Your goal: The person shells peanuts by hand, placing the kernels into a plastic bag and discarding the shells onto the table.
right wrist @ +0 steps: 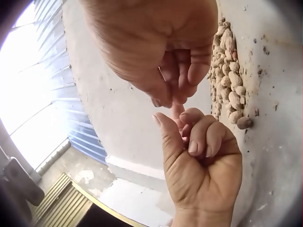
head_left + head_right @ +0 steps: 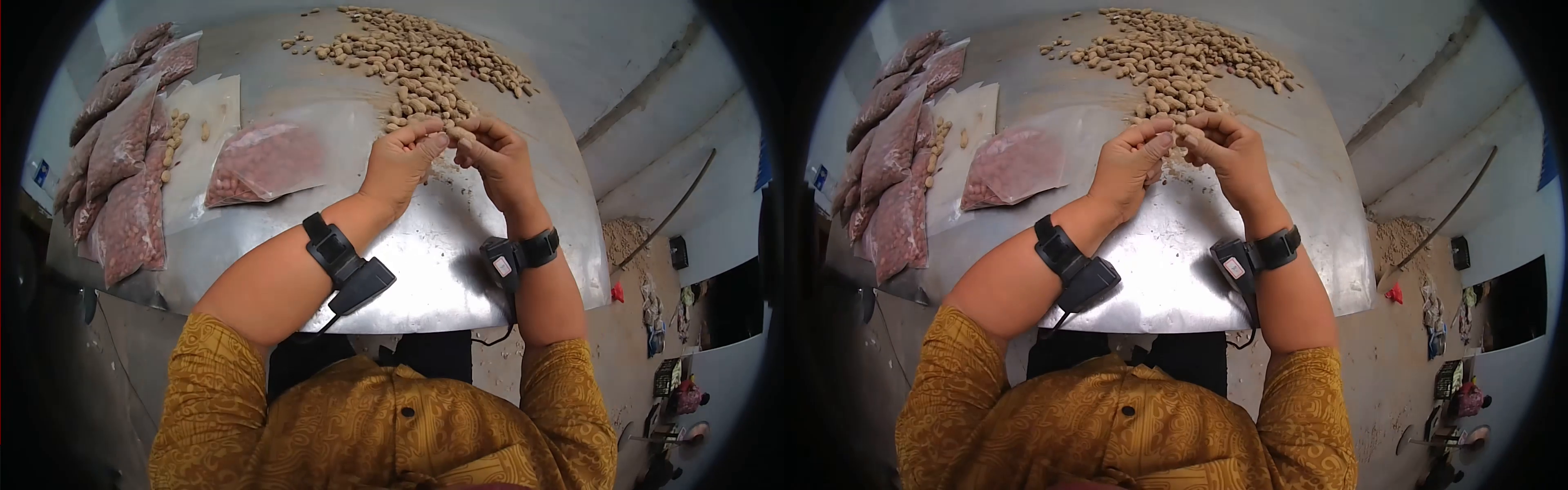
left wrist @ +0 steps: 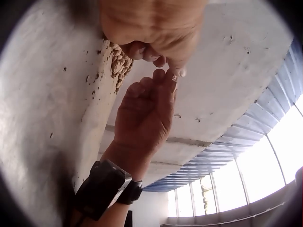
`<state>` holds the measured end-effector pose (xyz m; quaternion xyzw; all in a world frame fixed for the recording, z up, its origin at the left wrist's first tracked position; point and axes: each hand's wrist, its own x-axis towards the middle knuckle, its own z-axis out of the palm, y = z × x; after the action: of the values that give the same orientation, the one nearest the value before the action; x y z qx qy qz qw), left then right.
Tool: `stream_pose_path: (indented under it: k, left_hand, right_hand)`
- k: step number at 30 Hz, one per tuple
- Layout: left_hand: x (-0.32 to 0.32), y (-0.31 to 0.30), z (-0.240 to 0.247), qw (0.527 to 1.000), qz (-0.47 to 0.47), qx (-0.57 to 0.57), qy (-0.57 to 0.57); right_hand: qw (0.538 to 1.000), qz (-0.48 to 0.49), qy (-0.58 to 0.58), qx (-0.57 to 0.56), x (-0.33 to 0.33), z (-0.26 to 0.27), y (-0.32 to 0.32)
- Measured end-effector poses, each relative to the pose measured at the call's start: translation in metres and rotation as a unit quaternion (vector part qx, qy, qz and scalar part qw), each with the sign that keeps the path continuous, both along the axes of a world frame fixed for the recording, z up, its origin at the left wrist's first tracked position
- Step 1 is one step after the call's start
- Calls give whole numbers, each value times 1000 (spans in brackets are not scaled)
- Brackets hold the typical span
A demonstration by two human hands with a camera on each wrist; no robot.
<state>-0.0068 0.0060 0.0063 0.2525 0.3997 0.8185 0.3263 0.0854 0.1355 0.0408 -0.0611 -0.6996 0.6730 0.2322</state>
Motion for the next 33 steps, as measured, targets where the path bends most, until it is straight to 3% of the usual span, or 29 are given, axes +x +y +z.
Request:
stream_pose_path:
  k: [4,10,13,19,25,28,33]
  left_hand:
    - [2,2,0,999,-47,-7,9]
    - [5,2,1,996,-34,-28,72]
    - [7,0,4,994,-29,17,101]
    - [7,-1,5,983,-19,-27,183]
    - [-1,3,-2,910,102,-110,387]
    - [1,1,1,906,60,-143,395]
    - [2,-1,2,930,25,-140,338]
  right_hand:
    - [999,-14,12,46,5,-4,-7]
    - [994,24,45,-95,9,-13,1]
    - [994,23,62,-88,5,-22,5]
    - [975,77,40,-205,6,-21,1]
    - [993,69,-23,-94,12,-5,-8]
    - [997,40,-67,-2,13,-10,-1]
    - [997,41,-66,-9,12,-13,-1]
